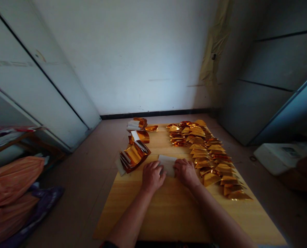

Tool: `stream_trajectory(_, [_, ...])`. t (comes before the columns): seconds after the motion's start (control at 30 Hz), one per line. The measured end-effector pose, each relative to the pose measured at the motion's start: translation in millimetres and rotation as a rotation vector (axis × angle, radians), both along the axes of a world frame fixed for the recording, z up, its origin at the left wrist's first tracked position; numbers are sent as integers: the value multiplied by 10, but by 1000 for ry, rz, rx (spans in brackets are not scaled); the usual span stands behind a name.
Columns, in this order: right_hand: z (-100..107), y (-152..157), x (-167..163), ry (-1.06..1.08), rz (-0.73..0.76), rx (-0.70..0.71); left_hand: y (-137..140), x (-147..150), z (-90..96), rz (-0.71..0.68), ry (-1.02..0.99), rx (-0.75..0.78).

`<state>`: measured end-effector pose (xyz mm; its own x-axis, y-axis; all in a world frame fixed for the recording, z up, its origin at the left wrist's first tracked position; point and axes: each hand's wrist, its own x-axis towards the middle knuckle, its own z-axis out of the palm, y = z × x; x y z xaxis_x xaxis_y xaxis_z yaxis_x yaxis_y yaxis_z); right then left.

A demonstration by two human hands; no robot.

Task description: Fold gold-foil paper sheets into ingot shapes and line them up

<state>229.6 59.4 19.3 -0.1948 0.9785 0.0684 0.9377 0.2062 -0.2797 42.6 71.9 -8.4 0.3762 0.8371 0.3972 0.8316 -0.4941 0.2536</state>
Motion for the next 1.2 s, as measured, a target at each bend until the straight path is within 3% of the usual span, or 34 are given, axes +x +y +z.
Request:
stream_trajectory(0.23, [-35,189,-113,2,-179,26,70,133,20,89,60,29])
stream_trajectory(0.47, [-25,315,-161,9,-227,-31,69,114,-32,73,50,43])
stream_trajectory(0.7, [-70,249,-141,148,-53,79,90,102,-102,65,7,46])
stream_trajectory(1.0, [-130,87,-138,-5,72,124,51,103,-98,139,-70,34])
stream_trajectory(1.2, [-115,67,-145,-41,81,126,31,108,-61,151,17,52])
